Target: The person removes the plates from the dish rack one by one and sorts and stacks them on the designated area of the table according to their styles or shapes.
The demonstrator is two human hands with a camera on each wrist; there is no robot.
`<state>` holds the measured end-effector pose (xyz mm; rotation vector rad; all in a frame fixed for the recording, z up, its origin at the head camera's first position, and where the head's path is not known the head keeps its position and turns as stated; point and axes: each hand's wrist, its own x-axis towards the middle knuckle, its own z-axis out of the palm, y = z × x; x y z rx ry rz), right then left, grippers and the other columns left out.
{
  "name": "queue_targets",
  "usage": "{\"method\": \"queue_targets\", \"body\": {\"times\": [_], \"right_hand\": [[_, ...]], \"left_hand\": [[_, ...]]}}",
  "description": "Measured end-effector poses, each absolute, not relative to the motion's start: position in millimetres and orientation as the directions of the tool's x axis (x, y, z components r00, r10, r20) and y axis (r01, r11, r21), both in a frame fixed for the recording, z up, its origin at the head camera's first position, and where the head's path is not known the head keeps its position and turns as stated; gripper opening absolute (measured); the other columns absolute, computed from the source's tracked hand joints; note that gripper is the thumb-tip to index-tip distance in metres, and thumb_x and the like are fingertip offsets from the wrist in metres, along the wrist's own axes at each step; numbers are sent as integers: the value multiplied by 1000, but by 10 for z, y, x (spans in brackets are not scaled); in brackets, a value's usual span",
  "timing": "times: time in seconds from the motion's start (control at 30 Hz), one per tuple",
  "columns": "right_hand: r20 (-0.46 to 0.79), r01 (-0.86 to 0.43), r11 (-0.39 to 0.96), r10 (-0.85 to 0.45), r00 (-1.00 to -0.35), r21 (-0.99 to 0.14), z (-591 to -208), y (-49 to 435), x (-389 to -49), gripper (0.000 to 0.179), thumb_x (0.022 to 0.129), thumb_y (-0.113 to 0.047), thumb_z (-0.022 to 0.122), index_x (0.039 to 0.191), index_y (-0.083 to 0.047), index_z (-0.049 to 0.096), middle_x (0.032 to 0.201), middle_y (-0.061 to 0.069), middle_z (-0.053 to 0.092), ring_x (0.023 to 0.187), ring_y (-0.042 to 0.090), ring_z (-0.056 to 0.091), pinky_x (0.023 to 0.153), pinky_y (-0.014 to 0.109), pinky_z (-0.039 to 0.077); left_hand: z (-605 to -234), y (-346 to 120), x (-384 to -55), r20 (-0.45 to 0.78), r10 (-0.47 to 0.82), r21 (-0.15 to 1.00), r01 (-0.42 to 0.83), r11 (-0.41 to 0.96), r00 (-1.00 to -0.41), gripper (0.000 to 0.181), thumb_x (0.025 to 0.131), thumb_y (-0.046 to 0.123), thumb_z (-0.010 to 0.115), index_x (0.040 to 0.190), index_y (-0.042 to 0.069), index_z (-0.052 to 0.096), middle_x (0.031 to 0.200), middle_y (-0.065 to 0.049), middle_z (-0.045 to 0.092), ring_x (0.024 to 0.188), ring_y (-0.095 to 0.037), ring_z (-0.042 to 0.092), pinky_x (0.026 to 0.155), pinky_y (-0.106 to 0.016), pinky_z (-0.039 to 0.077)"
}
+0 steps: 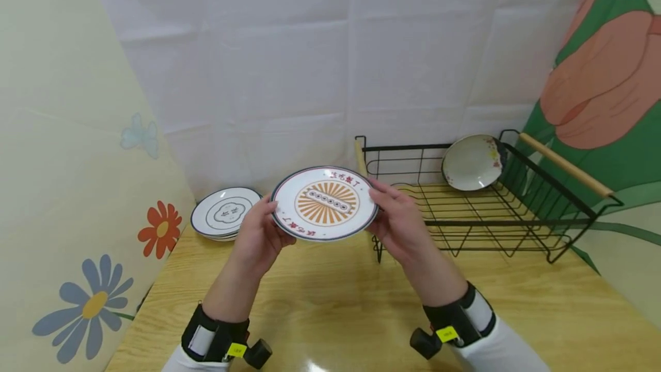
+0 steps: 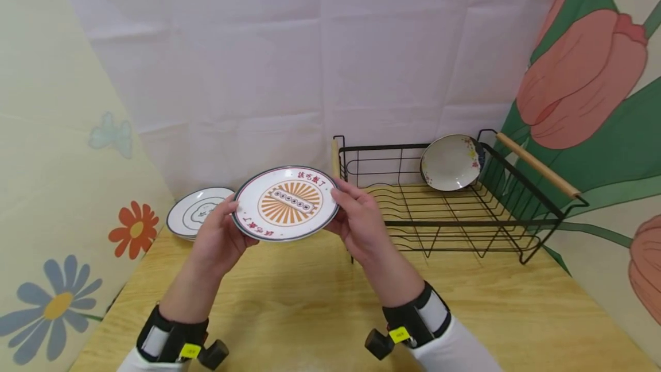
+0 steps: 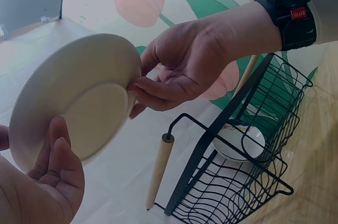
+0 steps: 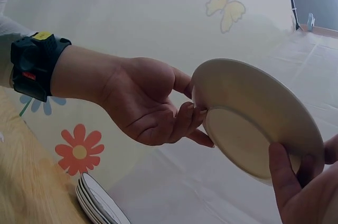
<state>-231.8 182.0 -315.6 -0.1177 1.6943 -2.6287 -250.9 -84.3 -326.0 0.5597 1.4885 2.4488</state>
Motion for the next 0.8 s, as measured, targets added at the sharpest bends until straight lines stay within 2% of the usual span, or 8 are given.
{"method": "queue_targets", "body": {"times": [0.2, 0.33, 0.53, 0.6, 0.7, 0.8], "right_hand": [[51, -49, -385, 4, -999, -922, -3135, 1718, -2420, 50, 109, -22, 51, 157, -11, 42, 125, 5, 72, 92, 10, 75, 80, 26, 62], [72, -71, -397, 13, -997, -915, -3100, 1589, -2498, 46, 109, -23, 49, 154, -11, 46, 118, 4, 74, 89, 10, 76, 76, 27, 63], [119, -104, -388, -15, -993, -916, -3051, 1352, -2632, 44, 110, -19, 47, 153, -13, 48, 127, 12, 70, 83, 12, 74, 72, 30, 63], [118, -106, -383, -9, -993, -918, -3059, 1286, -2707, 44, 109, -18, 49, 152, -13, 49, 122, 12, 72, 79, 12, 73, 69, 30, 63], [93, -95, -352, 23, -995, -931, -3112, 1172, -2841, 47, 108, -19, 50, 154, -15, 47, 105, 5, 74, 72, 11, 70, 62, 29, 61], [52, -72, -300, 76, -996, -951, -3206, 1054, -2968, 51, 107, -20, 50, 157, -19, 43, 96, 3, 72, 65, 11, 63, 56, 28, 57]], "left_hand": [[-3251, -891, -2550, 232, 354, 869, 30, -494, -906, 34, 111, 22, 27, 134, 9, 48, 83, 5, 78, 66, -6, 71, 62, -23, 57], [-3212, -922, -2601, 214, 289, 872, 49, -487, -933, 35, 112, 25, 26, 133, 10, 50, 85, 5, 78, 67, -6, 71, 62, -22, 57], [-3163, -1033, -2715, 201, 173, 871, 95, -481, -964, 36, 113, 28, 27, 129, 10, 53, 88, 5, 78, 71, -5, 73, 61, -21, 57], [-3160, -1064, -2771, 189, 138, 873, 102, -477, -972, 36, 112, 29, 28, 126, 9, 55, 86, 4, 78, 70, -5, 73, 61, -20, 57], [-3175, -1099, -2881, 157, 84, 883, 102, -458, -984, 36, 112, 30, 30, 122, 8, 57, 82, 4, 76, 65, -5, 70, 58, -19, 55], [-3221, -1121, -3004, 102, 36, 907, 78, -414, -994, 39, 112, 31, 31, 128, 5, 54, 76, 4, 74, 60, -6, 65, 56, -19, 52]]}}
